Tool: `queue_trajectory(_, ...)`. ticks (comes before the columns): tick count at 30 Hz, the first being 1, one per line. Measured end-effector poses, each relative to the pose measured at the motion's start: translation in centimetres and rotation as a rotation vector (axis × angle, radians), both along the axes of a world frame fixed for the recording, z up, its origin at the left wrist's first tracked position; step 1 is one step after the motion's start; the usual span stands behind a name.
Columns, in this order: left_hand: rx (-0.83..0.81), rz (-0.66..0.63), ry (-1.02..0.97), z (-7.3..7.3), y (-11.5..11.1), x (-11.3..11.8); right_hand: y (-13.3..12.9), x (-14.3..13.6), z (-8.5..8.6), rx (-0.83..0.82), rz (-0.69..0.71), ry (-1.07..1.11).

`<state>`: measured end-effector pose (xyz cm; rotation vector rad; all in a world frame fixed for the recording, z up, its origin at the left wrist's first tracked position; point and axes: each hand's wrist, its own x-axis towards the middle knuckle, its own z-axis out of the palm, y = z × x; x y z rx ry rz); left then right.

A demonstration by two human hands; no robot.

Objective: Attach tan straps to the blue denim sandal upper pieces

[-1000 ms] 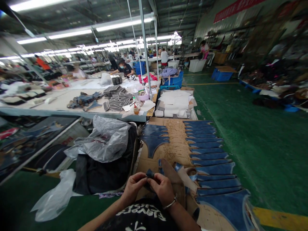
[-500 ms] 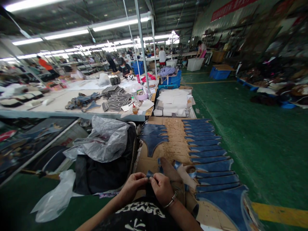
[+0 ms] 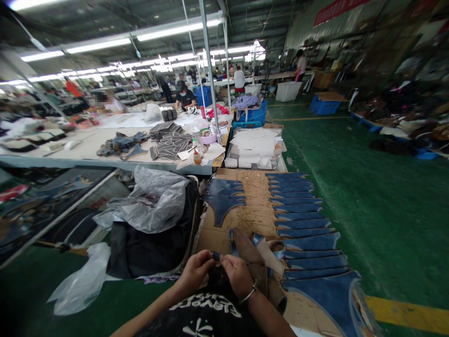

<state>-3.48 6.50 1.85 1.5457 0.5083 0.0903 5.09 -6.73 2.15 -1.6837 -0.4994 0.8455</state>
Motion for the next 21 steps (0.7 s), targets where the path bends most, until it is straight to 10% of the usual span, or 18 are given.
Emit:
queue_trajectory(6, -0.053, 0.001, -0.047, -0.6, -1.7, 0.0, -1.0, 0.3, 0.0, 0.045, 0.142, 0.182)
queue_trajectory(21, -0.557, 0.056, -0.076, 0.2, -6.0, 0.5, -5.4, 1.3, -0.5, 0.074, 0.17, -0.26)
